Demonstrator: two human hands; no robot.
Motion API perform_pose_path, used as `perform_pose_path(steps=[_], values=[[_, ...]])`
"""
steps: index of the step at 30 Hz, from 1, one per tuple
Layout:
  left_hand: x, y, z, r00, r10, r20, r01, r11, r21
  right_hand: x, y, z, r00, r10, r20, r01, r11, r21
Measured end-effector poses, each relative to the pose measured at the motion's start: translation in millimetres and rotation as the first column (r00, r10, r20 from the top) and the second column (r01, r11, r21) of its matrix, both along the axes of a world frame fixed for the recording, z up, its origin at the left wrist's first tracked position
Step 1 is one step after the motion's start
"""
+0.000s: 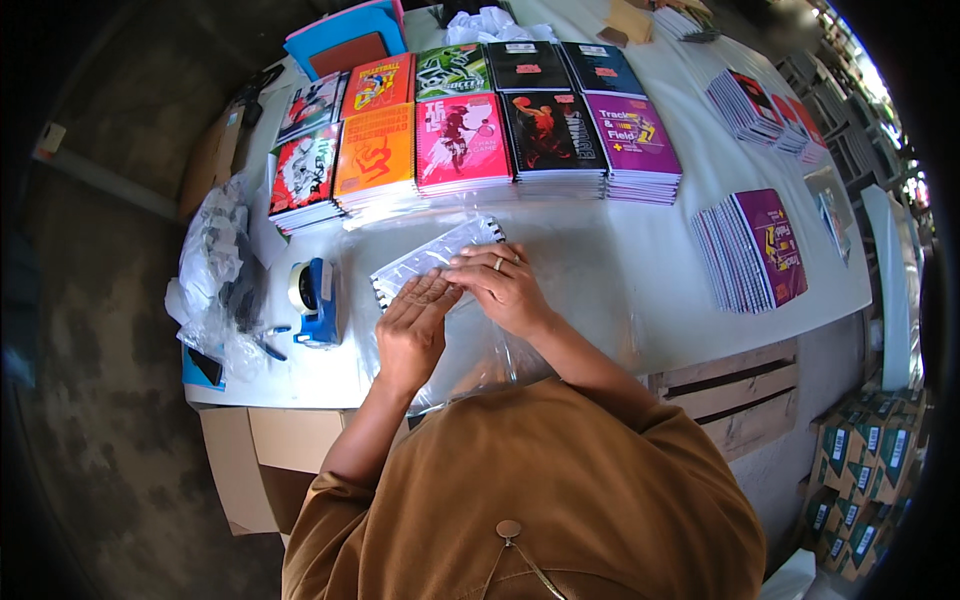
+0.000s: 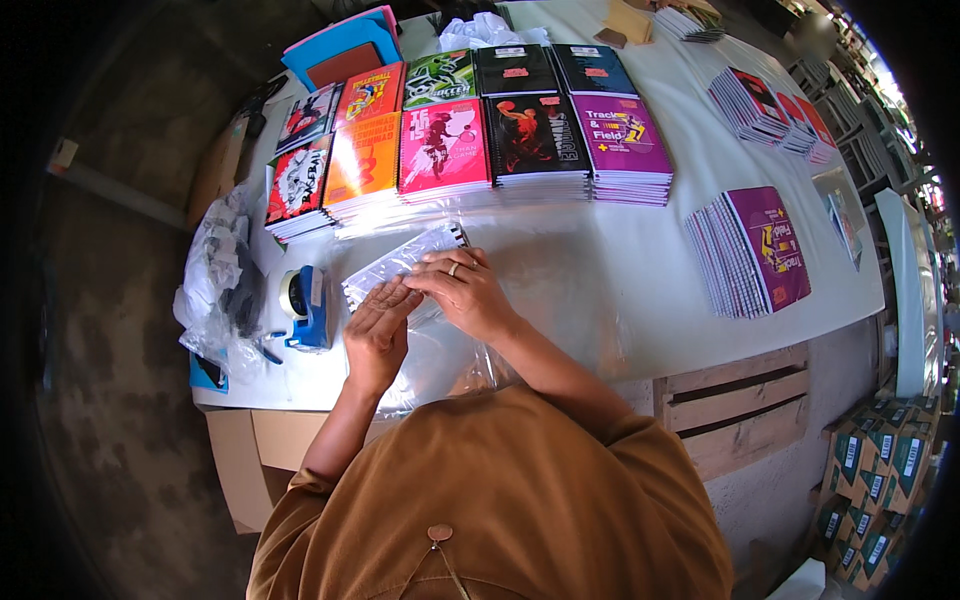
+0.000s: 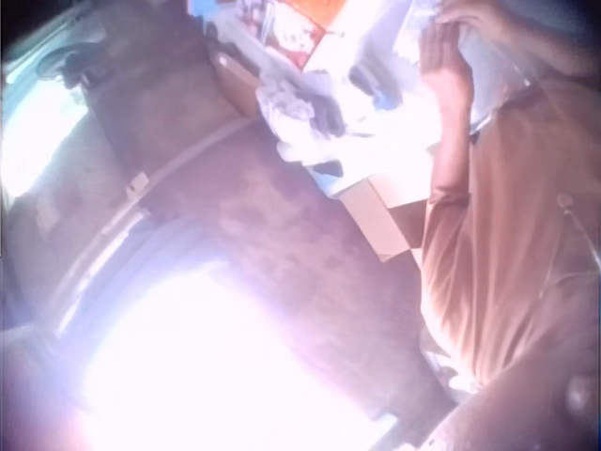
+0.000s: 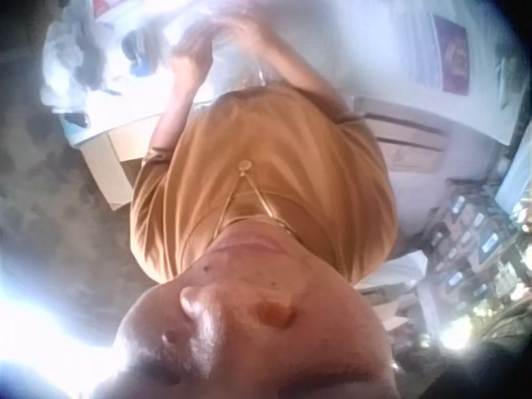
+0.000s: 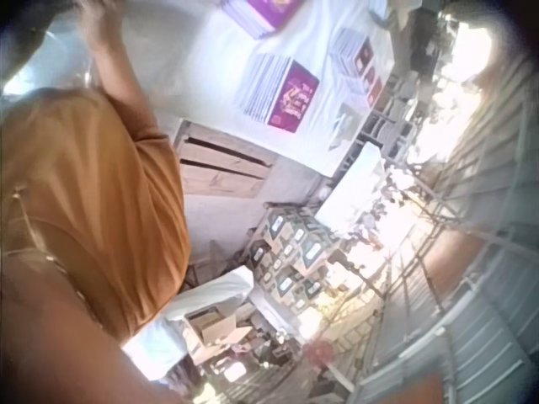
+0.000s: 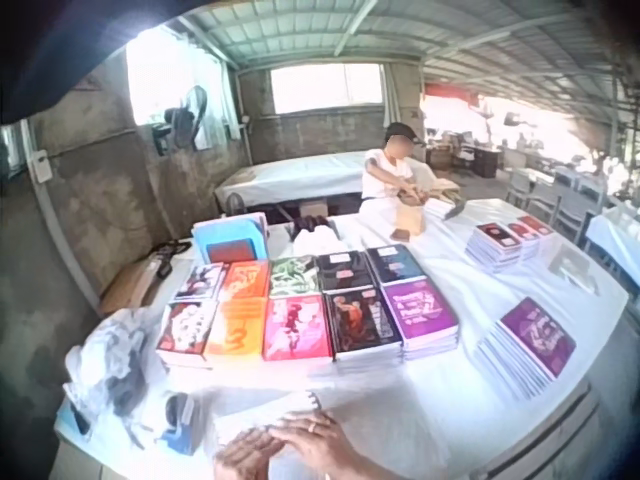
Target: The person assembles sets of notebooks with different sports-themed covers, stacks them together, and places them into clear plastic bags.
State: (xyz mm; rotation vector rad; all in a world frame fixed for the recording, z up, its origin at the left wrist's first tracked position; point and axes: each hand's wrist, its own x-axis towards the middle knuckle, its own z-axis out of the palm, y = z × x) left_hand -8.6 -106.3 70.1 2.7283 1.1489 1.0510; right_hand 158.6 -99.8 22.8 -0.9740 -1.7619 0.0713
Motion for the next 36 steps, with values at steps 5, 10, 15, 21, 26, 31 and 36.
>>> perform_pose_path(steps=[5, 10, 15, 21, 26, 31, 36], values=[[-73, 31, -8, 0.852, 0.208, 0.480, -0.160, 0.977, -0.140, -2, 0, -6, 0.996, -0.086, -0.009, 0.086, 0.995, 0.051], [-318, 58, -97, 0.548, 0.832, -0.084, -0.698, 0.400, -0.595, -42, -4, 6, 0.993, -0.003, -0.115, 0.014, 0.995, 0.098], [-243, 88, -69, 0.685, 0.685, -0.248, -0.314, -0.030, -0.949, -17, 1, -7, 0.976, -0.215, -0.020, 0.216, 0.974, 0.062], [-254, 72, -67, 0.723, 0.663, -0.194, -0.145, -0.129, -0.981, -23, 0, -5, 0.983, -0.186, 0.009, 0.185, 0.981, 0.063], [-242, 36, -78, 0.701, 0.711, 0.055, 0.000, 0.077, -0.997, -20, 3, -8, 0.975, -0.219, 0.027, 0.217, 0.974, 0.070], [-256, -26, -115, 0.413, 0.749, 0.517, 0.464, 0.315, -0.828, -20, 2, -10, 0.976, -0.218, 0.018, 0.216, 0.974, 0.075], [-237, 20, -91, 0.072, 0.805, 0.588, -0.492, 0.542, -0.682, -22, 5, -7, 0.975, -0.220, 0.010, 0.218, 0.971, 0.102]])
